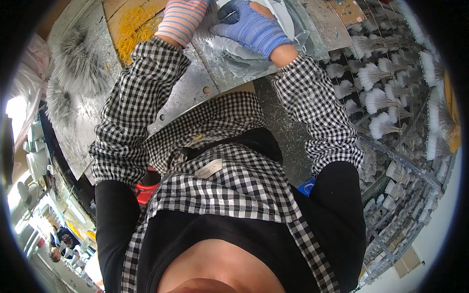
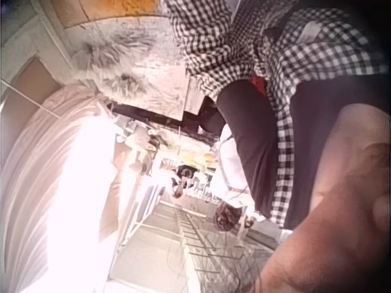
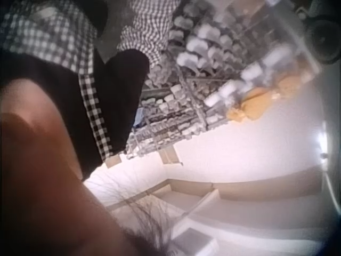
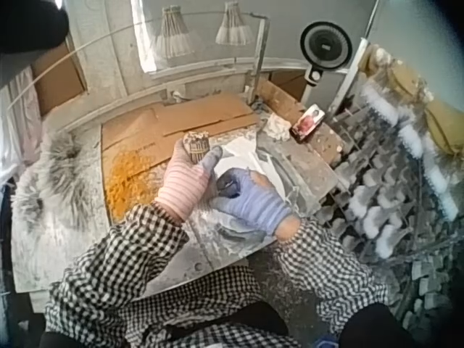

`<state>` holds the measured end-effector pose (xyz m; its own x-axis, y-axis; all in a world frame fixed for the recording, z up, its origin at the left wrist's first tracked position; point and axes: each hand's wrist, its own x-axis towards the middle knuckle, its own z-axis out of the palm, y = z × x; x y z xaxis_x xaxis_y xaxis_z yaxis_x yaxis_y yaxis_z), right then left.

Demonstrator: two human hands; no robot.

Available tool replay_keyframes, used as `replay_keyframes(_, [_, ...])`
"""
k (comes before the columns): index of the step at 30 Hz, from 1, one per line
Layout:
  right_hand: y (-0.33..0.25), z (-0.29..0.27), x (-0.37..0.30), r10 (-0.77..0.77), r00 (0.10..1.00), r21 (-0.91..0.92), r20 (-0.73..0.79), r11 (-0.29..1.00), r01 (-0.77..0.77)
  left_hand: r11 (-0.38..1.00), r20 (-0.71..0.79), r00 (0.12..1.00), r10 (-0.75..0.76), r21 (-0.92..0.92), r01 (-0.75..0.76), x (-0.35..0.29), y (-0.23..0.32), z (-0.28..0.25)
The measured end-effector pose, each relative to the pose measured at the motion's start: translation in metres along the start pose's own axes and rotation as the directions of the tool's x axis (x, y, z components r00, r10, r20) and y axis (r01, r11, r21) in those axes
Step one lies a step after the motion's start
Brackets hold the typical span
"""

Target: Assembling brush components by inserting bristles into brush heads and dipping them in adhesive.

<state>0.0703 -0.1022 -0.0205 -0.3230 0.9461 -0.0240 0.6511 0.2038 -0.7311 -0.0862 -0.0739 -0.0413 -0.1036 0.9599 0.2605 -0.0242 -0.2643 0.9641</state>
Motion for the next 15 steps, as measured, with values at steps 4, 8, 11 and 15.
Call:
replay_keyframes(4, [0.004, 0.003, 0.007, 0.042, 0.999, 0.039, -0.006, 0.998, -0.041, 0.975, -0.025, 0.975, -0.222, 0.002, 0.222, 0.005, 0.006, 0.001])
replay_keyframes(8, [0.027, -0.001, 0.009, -0.064, 0.998, 0.256, -0.003, 0.965, 0.062, 0.967, 0.046, 0.971, -0.234, -0.095, 0.237, 0.006, 0.011, 0.005])
replay_keyframes(11, [0.032, -0.007, 0.016, -0.116, 0.993, 0.177, 0.003, 0.978, 0.114, 0.984, 0.197, 0.975, -0.106, -0.124, 0.132, 0.008, 0.016, -0.002])
replay_keyframes(15, [0.046, -0.016, 0.026, -0.163, 0.984, 0.012, 0.065, 0.987, 0.163, 0.733, 0.271, 0.838, 0.473, 0.407, -0.545, 0.006, 0.010, 0.009])
